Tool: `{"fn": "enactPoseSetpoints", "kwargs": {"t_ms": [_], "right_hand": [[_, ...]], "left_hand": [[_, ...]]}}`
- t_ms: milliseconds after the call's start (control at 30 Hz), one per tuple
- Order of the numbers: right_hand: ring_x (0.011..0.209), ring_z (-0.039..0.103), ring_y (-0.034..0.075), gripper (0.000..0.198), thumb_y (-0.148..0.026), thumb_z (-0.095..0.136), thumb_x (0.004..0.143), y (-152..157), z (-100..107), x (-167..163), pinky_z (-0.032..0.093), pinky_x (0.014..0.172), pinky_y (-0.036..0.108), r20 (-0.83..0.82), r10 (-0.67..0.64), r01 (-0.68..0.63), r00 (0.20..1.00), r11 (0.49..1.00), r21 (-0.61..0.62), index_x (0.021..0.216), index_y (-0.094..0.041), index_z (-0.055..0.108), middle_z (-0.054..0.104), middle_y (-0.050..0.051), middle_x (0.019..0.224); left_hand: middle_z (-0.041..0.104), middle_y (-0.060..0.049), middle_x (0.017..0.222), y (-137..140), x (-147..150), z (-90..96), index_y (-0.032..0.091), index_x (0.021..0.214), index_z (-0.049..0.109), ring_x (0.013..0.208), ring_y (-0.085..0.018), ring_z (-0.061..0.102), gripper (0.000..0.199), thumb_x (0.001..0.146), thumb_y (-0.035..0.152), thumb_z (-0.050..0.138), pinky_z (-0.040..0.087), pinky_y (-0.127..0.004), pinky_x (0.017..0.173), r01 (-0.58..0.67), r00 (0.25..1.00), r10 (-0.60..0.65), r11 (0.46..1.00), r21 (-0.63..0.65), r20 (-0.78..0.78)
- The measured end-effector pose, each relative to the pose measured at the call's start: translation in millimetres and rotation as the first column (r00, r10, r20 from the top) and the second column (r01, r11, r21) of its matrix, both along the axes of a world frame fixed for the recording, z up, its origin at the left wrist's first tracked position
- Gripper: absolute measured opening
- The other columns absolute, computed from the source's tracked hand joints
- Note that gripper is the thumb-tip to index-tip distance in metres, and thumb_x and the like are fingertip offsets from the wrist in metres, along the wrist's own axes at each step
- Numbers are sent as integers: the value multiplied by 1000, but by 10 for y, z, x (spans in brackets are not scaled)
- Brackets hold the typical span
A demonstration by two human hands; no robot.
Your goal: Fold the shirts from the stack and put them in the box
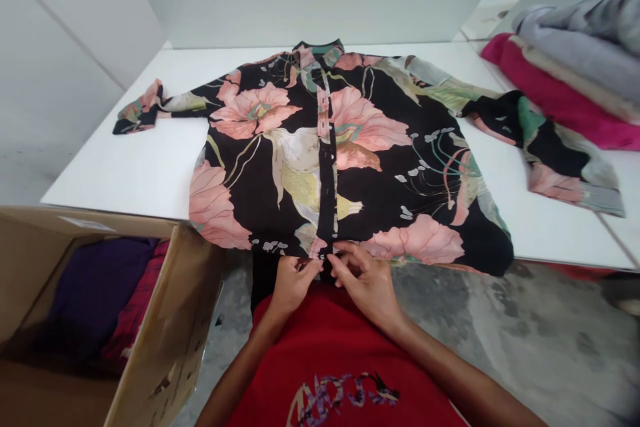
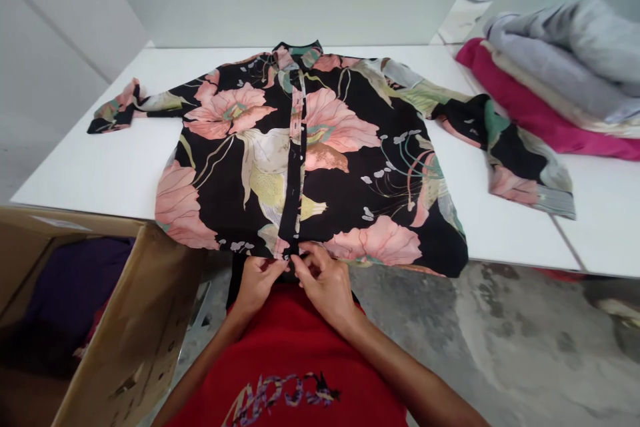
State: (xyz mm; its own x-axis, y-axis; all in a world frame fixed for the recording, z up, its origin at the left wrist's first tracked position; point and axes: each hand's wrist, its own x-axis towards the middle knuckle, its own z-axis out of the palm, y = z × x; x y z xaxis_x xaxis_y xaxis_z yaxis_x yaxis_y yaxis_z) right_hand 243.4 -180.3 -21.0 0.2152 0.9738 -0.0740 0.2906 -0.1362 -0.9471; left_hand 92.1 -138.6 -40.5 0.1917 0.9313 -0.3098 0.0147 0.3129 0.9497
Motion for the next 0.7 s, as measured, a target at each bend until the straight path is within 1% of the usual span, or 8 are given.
{"fn": "enactPoseSetpoints", "kwargs": {"t_ms": [100, 200, 233, 300, 400, 500, 600, 700], "right_hand": [[51, 64, 17, 36, -56, 65, 92, 33, 5, -34, 52, 56, 31, -87, 9, -11, 996, 1000, -27, 100, -21, 67, 68, 0, 63], [49, 63, 16, 40, -58, 67, 89, 58, 24, -60, 53, 54, 29, -158, -14, 6, 987, 998, -55, 100, -20, 65, 68, 0, 63], [49, 63, 16, 41, -59, 68, 88, 60, 31, -65, 53, 53, 29, -169, -25, 14, 985, 998, -65, 101, -20, 64, 68, 0, 63], [48, 62, 15, 45, -61, 69, 86, 57, 44, -73, 52, 51, 28, -185, -44, 28, 982, 996, -89, 101, -19, 64, 68, 0, 63], [46, 59, 14, 49, -66, 72, 81, 63, 58, -86, 51, 47, 26, -245, -80, 49, 966, 990, -131, 94, -19, 64, 66, 0, 60], [45, 56, 13, 53, -70, 76, 76, 89, 74, -97, 51, 44, 26, -323, -113, 63, 940, 985, -161, 84, -20, 63, 63, 0, 57], [44, 54, 12, 52, -69, 78, 75, 100, 91, -96, 51, 44, 25, -352, -117, 70, 929, 987, -141, 80, -20, 62, 61, -1, 55], [46, 56, 11, 46, -64, 77, 80, 80, 105, -87, 51, 45, 23, -338, -85, 58, 937, 994, -90, 79, -19, 63, 62, 0, 57]], "left_hand": [[73, -4, 76, -6, 5, 8, 17, 72, 73, 74, -19, 63, 19, 69, 35, 77, 51, -30, 77, -30, 998, 34, 997, 73, -55], [78, -7, 92, -6, 13, 34, 18, 85, 79, 88, -22, 69, 21, 72, 33, 73, 53, -32, 89, -27, 998, 35, 991, 130, -56], [79, -7, 94, -5, 15, 42, 18, 87, 79, 91, -23, 69, 21, 73, 32, 71, 53, -33, 92, -22, 998, 30, 989, 144, -57], [78, -7, 92, -7, 20, 52, 18, 86, 79, 94, -23, 70, 20, 75, 32, 69, 53, -33, 94, -16, 997, 28, 987, 162, -70], [76, -6, 83, -11, 23, 49, 18, 79, 76, 85, -22, 67, 15, 74, 30, 69, 53, -32, 87, -21, 995, 36, 986, 165, -90], [75, -5, 81, -9, 16, 34, 18, 77, 75, 79, -20, 64, 13, 72, 29, 70, 52, -31, 82, -21, 996, 34, 988, 155, -84], [73, -4, 76, 2, 4, 25, 18, 71, 73, 75, -19, 63, 12, 71, 30, 70, 51, -30, 76, -15, 997, 25, 992, 125, -73], [69, -2, 69, 13, 5, 34, 18, 64, 70, 69, -18, 60, 12, 69, 29, 69, 49, -29, 71, -25, 998, 31, 996, 87, -60]]}}
